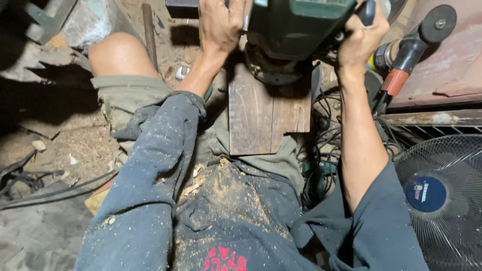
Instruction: The person uses a handheld electric router to shape a small rectangular piece of wood held between their legs. They guide the tool along the edges and surface, producing wood shavings throughout the clip.
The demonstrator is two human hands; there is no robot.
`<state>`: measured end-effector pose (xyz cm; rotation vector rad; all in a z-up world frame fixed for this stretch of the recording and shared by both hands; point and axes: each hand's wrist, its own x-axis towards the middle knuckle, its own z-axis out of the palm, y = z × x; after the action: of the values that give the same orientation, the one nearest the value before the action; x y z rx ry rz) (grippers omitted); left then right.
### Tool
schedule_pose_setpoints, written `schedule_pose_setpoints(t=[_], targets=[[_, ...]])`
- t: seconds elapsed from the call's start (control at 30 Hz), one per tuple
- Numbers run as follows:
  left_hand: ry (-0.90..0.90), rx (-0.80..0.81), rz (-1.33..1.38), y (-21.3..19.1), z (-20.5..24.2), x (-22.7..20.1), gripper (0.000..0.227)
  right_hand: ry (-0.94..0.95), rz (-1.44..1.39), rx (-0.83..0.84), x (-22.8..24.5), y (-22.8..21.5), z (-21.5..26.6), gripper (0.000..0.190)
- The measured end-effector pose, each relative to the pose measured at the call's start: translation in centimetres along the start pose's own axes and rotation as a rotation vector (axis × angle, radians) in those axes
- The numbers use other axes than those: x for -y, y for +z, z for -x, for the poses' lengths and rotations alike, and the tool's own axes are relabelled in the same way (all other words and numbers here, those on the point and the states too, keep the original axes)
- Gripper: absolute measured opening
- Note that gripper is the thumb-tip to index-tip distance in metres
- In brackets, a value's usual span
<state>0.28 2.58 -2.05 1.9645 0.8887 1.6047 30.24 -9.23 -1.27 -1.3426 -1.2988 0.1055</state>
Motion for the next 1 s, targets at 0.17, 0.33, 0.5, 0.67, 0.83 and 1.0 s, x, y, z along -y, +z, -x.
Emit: schedule_pose_setpoints(t=[0.17,0.33,0.5,0.67,0.83,1.0], targets=[[-0.035,0.047,0.065,-1.4,1.1,-3.0,0.03,-0.04,-0.094,0.069,2.4,-1.4,1.8,0.033],[-0.086,0.069,-0.015,-2.3,1.9,-4.5,0.036,0.015,-0.044,0.035,2.9,-1.8,2.8,0.034],[-0.037,0.04,0.04,-3.1,2.8,-5.8,0.033,-0.043,-0.084,0.06,2.4,-2.6,3.7,0.035],[-0.139,0.088,0.182,-4.1,3.3,-8.4,0.027,0.024,0.007,-0.01,3.9,-2.9,4.6,0.04],[-0.176,0.143,0.193,-4.5,3.6,-9.1,0.025,0.039,0.0,-0.009,5.3,-3.4,5.8,0.041],[-0.059,0.107,0.16,-4.2,2.7,-8.0,0.027,0.049,0.063,-0.028,5.2,-2.9,5.5,0.036]])
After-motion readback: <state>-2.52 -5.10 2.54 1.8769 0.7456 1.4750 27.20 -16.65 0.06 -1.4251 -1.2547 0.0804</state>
